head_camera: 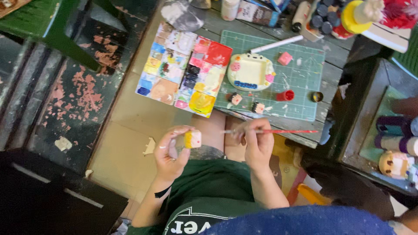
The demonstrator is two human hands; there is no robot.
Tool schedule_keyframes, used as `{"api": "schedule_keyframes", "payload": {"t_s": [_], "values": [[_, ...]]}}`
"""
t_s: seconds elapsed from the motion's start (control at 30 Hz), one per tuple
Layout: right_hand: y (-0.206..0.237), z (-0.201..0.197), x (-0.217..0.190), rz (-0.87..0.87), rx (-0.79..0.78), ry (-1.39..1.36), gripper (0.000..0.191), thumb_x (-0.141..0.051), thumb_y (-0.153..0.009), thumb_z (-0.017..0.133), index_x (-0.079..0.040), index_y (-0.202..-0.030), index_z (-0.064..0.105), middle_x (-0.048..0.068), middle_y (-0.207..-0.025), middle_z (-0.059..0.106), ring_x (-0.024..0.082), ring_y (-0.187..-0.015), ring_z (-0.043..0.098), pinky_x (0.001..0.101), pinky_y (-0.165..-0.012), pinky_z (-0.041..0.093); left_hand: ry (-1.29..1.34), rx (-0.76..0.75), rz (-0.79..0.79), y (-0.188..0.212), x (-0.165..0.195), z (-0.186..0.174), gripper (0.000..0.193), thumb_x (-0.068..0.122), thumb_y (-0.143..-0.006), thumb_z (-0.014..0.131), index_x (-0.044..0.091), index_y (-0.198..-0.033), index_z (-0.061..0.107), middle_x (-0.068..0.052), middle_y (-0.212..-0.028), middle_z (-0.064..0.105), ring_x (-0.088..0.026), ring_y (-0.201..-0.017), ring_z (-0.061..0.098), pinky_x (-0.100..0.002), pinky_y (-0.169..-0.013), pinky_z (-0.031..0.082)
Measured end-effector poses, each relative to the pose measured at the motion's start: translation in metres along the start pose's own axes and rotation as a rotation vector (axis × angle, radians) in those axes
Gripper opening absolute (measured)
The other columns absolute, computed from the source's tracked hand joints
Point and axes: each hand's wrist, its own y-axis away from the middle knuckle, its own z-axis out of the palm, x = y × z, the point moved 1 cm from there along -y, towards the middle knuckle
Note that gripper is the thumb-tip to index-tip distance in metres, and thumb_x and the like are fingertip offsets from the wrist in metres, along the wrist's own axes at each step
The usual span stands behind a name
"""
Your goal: The person sits at a work table and paints small figurines with a paintbrush, holding each figurine in one hand while applying paint to its surfaces. They dip the brush in paint on a palette between strokes and set finished figurines on the cutting mat.
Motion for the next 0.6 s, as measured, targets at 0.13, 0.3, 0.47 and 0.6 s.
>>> {"api": "schedule_keyframes", "payload": {"t_s": [0.13, 0.3, 0.47, 0.6], "values": [[0.032, -0.026, -0.012, -0.077, 0.013, -0.166, 0.005, -0.01, -0.11, 0.046, -0.005, -0.111, 0.047, 0.011, -0.094, 0.058, 0.021, -0.077, 0.067, 0.0314, -0.068, 0.054, 0.185, -0.107, -0.057, 0.009, -0.012, 0.038, 0.042, 0.01, -0.1, 0.069, 0.005, -0.139, 0.054, -0.016, -0.137, 0.062, -0.033, -0.132, 0.061, -0.05, -0.118, 0.047], [0.043, -0.046, -0.027, -0.127, -0.067, -0.179, 0.012, -0.015, -0.109, 0.05, -0.005, -0.113, 0.047, 0.017, -0.099, 0.062, 0.019, -0.079, 0.061, 0.0313, -0.071, 0.052, 0.288, -0.19, -0.162, 0.013, -0.015, 0.069, 0.04, 0.014, -0.102, 0.067, 0.003, -0.138, 0.055, -0.017, -0.134, 0.06, -0.032, -0.126, 0.063, -0.049, -0.111, 0.052], [0.044, -0.054, -0.032, -0.102, -0.114, -0.161, 0.012, -0.014, -0.108, 0.05, -0.005, -0.114, 0.046, 0.021, -0.102, 0.065, 0.019, -0.078, 0.062, 0.0299, -0.07, 0.052, 0.297, -0.24, -0.159, 0.01, -0.012, 0.088, 0.037, 0.016, -0.104, 0.065, 0.002, -0.136, 0.055, -0.017, -0.131, 0.061, -0.03, -0.122, 0.065, -0.046, -0.107, 0.055], [0.045, -0.059, -0.028, -0.115, -0.142, -0.185, 0.012, -0.013, -0.108, 0.049, -0.005, -0.116, 0.046, 0.021, -0.104, 0.065, 0.019, -0.08, 0.062, 0.0317, -0.073, 0.054, 0.225, -0.253, -0.168, 0.01, -0.007, 0.096, 0.036, 0.016, -0.102, 0.064, 0.001, -0.134, 0.057, -0.017, -0.128, 0.062, -0.03, -0.12, 0.065, -0.046, -0.107, 0.054]]}}
